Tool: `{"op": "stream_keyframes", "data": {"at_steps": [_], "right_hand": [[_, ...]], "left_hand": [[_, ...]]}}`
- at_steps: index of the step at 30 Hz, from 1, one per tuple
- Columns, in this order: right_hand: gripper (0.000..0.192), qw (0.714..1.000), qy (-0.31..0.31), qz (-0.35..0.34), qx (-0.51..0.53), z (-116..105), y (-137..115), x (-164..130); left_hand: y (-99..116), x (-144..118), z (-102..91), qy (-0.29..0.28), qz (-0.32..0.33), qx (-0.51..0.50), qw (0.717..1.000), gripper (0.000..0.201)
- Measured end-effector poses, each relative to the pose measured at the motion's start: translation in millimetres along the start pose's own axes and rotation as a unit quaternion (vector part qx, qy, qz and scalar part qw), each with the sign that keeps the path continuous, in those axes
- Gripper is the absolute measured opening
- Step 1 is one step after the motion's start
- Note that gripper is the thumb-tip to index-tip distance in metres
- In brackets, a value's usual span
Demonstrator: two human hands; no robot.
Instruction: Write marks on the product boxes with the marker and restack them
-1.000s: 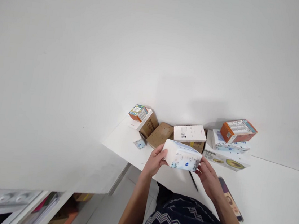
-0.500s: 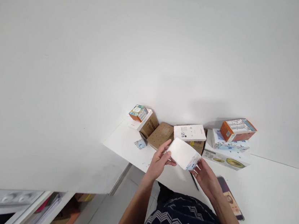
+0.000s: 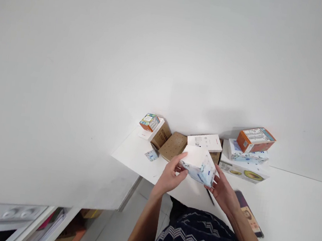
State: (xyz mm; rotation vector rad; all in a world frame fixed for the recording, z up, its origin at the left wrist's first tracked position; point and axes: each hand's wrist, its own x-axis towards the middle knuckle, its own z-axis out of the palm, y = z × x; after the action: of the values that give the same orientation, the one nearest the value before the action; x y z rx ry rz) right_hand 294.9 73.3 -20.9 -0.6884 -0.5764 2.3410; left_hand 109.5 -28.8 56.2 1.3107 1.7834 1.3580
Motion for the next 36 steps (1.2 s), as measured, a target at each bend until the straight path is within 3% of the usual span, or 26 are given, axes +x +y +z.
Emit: {"op": "stream_keyframes", "data": {"at_steps": [7,13,23,26,29,36], "right_hand": [[0.034,0.999,-0.038,0.004,-0.004,-3,2,0],[0.043,0.997,-0.056,-0.016,-0.058,-10,1,0],[0.027,0.985,0.005,-0.075,-0.154,-13,10,8],[0.031,0.988,0.014,-0.084,-0.13,-11,9,7],[0.047,0.99,0.027,-0.08,-0.114,-9,9,6],[0.037,0.989,0.03,-0.064,-0.13,-5,10,3]], "left_hand": [[-5,7,-3.3,0.061,-0.091,-0.046,0.993,0.06],[-10,10,-3.6,0.1,-0.13,-0.069,0.984,0.055],[-12,11,-5.4,0.102,-0.105,-0.061,0.987,0.048],[-15,11,-6.5,0.129,-0.085,-0.016,0.988,0.042],[-18,11,-6.2,0.143,-0.082,-0.001,0.986,0.041],[-17,10,-4.1,0.075,-0.108,-0.106,0.986,0.04]]}}
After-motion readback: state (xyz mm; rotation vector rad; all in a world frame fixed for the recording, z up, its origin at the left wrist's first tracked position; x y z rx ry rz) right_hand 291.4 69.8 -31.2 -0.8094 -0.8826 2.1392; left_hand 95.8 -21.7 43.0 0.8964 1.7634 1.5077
